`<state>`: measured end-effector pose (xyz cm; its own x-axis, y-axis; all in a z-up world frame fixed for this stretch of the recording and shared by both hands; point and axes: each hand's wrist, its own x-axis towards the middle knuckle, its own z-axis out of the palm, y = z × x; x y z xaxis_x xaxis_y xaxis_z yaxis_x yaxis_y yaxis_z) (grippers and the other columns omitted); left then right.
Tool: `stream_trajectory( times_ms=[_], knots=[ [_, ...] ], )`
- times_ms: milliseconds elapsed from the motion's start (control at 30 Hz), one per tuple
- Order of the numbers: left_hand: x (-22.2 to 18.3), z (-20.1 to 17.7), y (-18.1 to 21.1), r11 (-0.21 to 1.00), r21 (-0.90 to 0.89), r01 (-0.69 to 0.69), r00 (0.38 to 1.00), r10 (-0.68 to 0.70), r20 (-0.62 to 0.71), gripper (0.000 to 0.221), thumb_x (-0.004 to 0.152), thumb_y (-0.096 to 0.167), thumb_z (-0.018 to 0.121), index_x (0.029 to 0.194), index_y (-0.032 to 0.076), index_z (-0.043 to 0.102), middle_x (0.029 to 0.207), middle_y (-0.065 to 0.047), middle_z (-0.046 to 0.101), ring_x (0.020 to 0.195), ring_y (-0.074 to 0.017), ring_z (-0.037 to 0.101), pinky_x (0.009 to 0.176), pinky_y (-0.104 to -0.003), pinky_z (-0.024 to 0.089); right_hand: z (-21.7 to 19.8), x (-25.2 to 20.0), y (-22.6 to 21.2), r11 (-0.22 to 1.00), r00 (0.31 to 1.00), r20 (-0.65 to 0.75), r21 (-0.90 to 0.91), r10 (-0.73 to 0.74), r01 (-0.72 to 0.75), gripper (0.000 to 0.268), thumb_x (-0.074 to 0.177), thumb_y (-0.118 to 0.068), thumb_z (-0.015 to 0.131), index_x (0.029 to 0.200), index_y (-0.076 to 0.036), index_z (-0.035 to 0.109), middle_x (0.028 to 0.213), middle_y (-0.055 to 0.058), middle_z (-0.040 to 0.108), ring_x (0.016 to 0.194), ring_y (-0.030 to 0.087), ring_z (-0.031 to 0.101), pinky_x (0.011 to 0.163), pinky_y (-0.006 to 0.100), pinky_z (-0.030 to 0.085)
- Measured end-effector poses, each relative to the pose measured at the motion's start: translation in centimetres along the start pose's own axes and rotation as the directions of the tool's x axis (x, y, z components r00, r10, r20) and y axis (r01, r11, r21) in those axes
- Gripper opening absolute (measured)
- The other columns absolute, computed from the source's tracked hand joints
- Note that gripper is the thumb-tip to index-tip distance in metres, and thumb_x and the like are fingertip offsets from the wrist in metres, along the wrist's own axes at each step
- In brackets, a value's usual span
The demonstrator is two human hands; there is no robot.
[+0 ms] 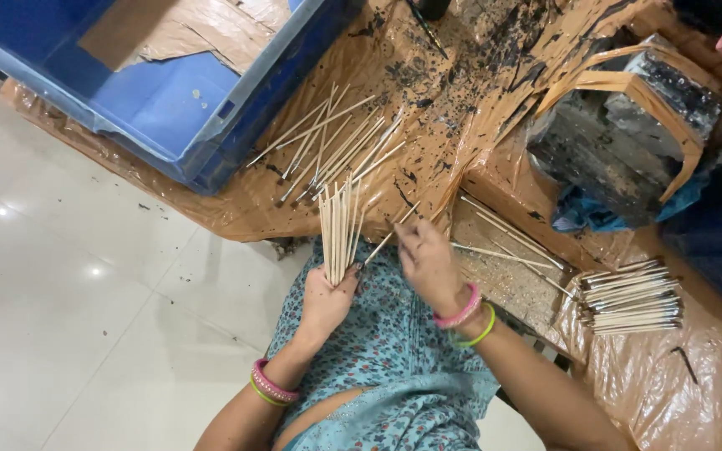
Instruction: Sorting, inspecting, and bundling incense sticks at a workshop station.
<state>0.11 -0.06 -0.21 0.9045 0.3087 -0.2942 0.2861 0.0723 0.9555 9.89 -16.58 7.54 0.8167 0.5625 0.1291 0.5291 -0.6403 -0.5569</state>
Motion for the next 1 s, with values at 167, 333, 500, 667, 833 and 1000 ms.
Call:
stream_trajectory(
  times_ms=[167,333,500,667,833,1000],
  knots=[
    [0.7,0.2,-1.1,0.997,-0.066,0.036,0.999,-0.036,0.004,0.025,0.093,0.010,0.065,0.070,0.003,0.062,0.058,0.002,0.056,0.053,-0.0078,0.048,0.047,-0.030,0.041,0.7,-0.6,0.0,0.985,0.988,0.060,0.104,-0.145,0.139,0.036,0.083,-0.004,0.068,0.118,-0.002,0.071,0.096,0.015,0.063,0.089,0.032,0.066,0.078,0.040,0.056],
    [0.9,0.0,-0.6,0.999,-0.032,-0.003,1.000,0.003,-0.002,0.021,0.093,0.010,0.064,0.073,0.003,0.063,0.059,0.003,0.054,0.055,-0.0070,0.047,0.049,-0.030,0.040,0.5,1.1,2.0,0.999,0.993,-0.117,0.037,0.023,-0.019,0.034,0.087,-0.002,0.068,0.121,-0.001,0.070,0.101,0.015,0.066,0.090,0.031,0.066,0.082,0.037,0.056],
    [1.0,0.1,0.0,1.000,-0.001,-0.006,1.000,0.006,0.009,0.018,0.092,0.009,0.064,0.075,0.003,0.063,0.059,0.003,0.053,0.055,-0.0073,0.047,0.049,-0.030,0.040,0.7,0.2,1.9,0.991,0.992,0.023,0.050,-0.124,0.123,0.035,0.081,-0.004,0.070,0.116,-0.001,0.073,0.091,0.015,0.064,0.084,0.032,0.065,0.076,0.040,0.054],
    [1.3,0.3,0.2,0.999,-0.001,0.047,0.999,-0.047,0.002,0.019,0.091,0.008,0.066,0.074,0.001,0.063,0.059,0.000,0.052,0.055,-0.0093,0.043,0.048,-0.032,0.038,-0.3,1.5,2.0,0.991,0.987,-0.088,0.041,0.134,-0.131,0.027,0.089,-0.003,0.068,0.116,-0.002,0.072,0.094,0.014,0.063,0.085,0.030,0.065,0.077,0.038,0.054],
    [3.9,0.3,5.5,0.978,0.093,-0.187,0.980,0.193,-0.051,0.013,0.094,0.010,0.063,0.085,0.000,0.065,0.063,-0.005,0.059,0.059,-0.0108,0.051,0.052,-0.033,0.045,-2.0,0.4,-0.7,0.977,0.997,0.070,0.215,-0.024,0.008,0.033,0.085,-0.004,0.071,0.117,-0.002,0.072,0.095,0.014,0.067,0.082,0.026,0.068,0.072,0.035,0.055],
    [8.4,-3.5,10.1,0.756,0.550,-0.355,0.862,0.492,-0.121,0.010,0.089,0.007,0.069,0.094,-0.002,0.068,0.075,-0.019,0.067,0.066,-0.0259,0.068,0.061,-0.038,0.052,-5.3,1.3,-0.5,0.961,0.987,-0.159,0.276,0.033,0.013,0.028,0.089,-0.003,0.070,0.117,-0.001,0.072,0.098,0.013,0.070,0.083,0.024,0.069,0.074,0.032,0.055]
  ],
)
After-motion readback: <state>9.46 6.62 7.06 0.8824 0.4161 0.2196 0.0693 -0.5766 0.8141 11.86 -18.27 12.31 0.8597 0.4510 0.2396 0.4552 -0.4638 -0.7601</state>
